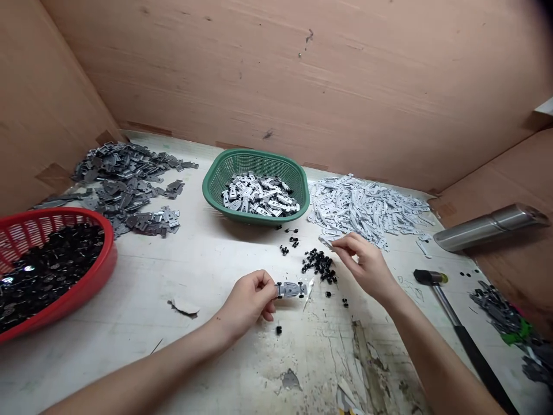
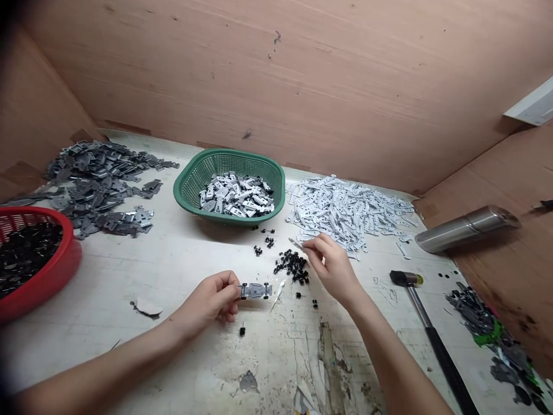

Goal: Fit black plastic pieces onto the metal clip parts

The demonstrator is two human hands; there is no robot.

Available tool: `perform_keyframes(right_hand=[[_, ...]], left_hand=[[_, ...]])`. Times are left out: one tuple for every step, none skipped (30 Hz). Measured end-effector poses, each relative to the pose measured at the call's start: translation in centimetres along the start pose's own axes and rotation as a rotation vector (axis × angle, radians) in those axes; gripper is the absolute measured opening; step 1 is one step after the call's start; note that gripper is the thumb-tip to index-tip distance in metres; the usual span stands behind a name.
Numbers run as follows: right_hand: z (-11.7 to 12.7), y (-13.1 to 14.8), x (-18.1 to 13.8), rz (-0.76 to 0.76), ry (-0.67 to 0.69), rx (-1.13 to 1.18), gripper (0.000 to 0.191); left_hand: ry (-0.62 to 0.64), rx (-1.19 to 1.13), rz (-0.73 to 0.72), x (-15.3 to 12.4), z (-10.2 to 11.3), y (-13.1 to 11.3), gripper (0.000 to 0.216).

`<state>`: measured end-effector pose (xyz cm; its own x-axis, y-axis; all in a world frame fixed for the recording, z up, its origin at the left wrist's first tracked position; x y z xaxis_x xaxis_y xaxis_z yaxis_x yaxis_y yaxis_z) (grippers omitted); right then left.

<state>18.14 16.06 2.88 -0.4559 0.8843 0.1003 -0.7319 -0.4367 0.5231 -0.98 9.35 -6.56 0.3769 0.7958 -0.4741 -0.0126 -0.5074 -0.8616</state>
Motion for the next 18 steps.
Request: perform_keyframes(right_hand=[[-0.2,0.6,-0.5,-0.030,0.040,0.152,0.022],[-0.8,1.2,-1.0,-0.059,0.108,0.323,0.022],[-1.8,1.9,-1.5,-0.094,0.190,0.492,0.023],[-2.9,2.7,-1.9,-0.125,0.277,0.637,0.025],[-4.1,3.5,-2.3,-0.156,0.361,0.754,0.026],[-5.1,4.0,-2.6,-0.182,0.430,0.838,0.026],[-5.9,4.4,-2.7,-0.200,0.484,0.889,0.026],[-6.6,4.7,-2.7,-0.213,0.523,0.915,0.026],[-7.0,4.7,-2.7,-0.221,0.548,0.924,0.026],[-7.3,4.7,-2.5,-0.227,0.559,0.924,0.026],[-7.5,4.5,-2.3,-0.236,0.563,0.917,0.026],[-7.6,4.4,-2.1,-0.245,0.563,0.907,0.026],[-7.7,4.4,-1.9,-0.253,0.565,0.896,0.026],[-7.7,4.4,-1.7,-0.259,0.568,0.885,0.025],[-7.8,4.4,-1.6,-0.265,0.574,0.872,0.025],[-7.8,4.5,-1.5,-0.270,0.582,0.858,0.024],[-7.9,4.6,-1.5,-0.275,0.590,0.844,0.023],[-7.9,4.6,-1.4,-0.281,0.596,0.832,0.023]], left_hand=[[0.001,-0.005,-0.004,0.0,0.0,0.0,0.012],[0.002,-0.008,-0.010,0.0,0.0,0.1,0.012],[0.001,-0.008,-0.013,0.0,0.0,0.1,0.011],[-0.002,-0.004,-0.012,0.0,0.0,0.1,0.011],[-0.005,0.003,-0.006,-0.1,0.0,0.1,0.011],[-0.006,0.009,0.002,-0.1,-0.1,0.1,0.012],[-0.006,0.014,0.011,-0.1,-0.1,0.1,0.012],[-0.004,0.017,0.018,-0.1,-0.1,0.1,0.012],[-0.001,0.018,0.021,-0.1,-0.1,0.0,0.011],[0.004,0.018,0.020,-0.1,-0.2,0.0,0.011],[0.009,0.017,0.016,-0.1,-0.2,-0.1,0.011],[0.014,0.018,0.008,-0.1,-0.3,-0.2,0.011],[0.018,0.020,0.001,-0.1,-0.3,-0.2,0.012],[0.021,0.023,-0.006,0.0,-0.3,-0.2,0.012],[0.023,0.026,-0.011,0.0,-0.3,-0.3,0.012],[0.025,0.028,-0.016,0.0,-0.4,-0.3,0.012],[0.026,0.029,-0.018,0.0,-0.4,-0.3,0.012],[0.026,0.029,-0.020,0.1,-0.4,-0.3,0.013]])
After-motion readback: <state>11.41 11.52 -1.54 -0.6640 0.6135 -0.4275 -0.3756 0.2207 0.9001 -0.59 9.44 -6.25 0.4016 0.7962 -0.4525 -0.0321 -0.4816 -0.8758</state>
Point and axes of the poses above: each hand's wrist, its own x-axis towards the middle knuckle, its own z-axis out of the back of the hand, y = z × x, the point moved 10 cm from there along x, towards the middle knuckle, and after that the axes turned 11 degrees about y, right-handed, at the moved point
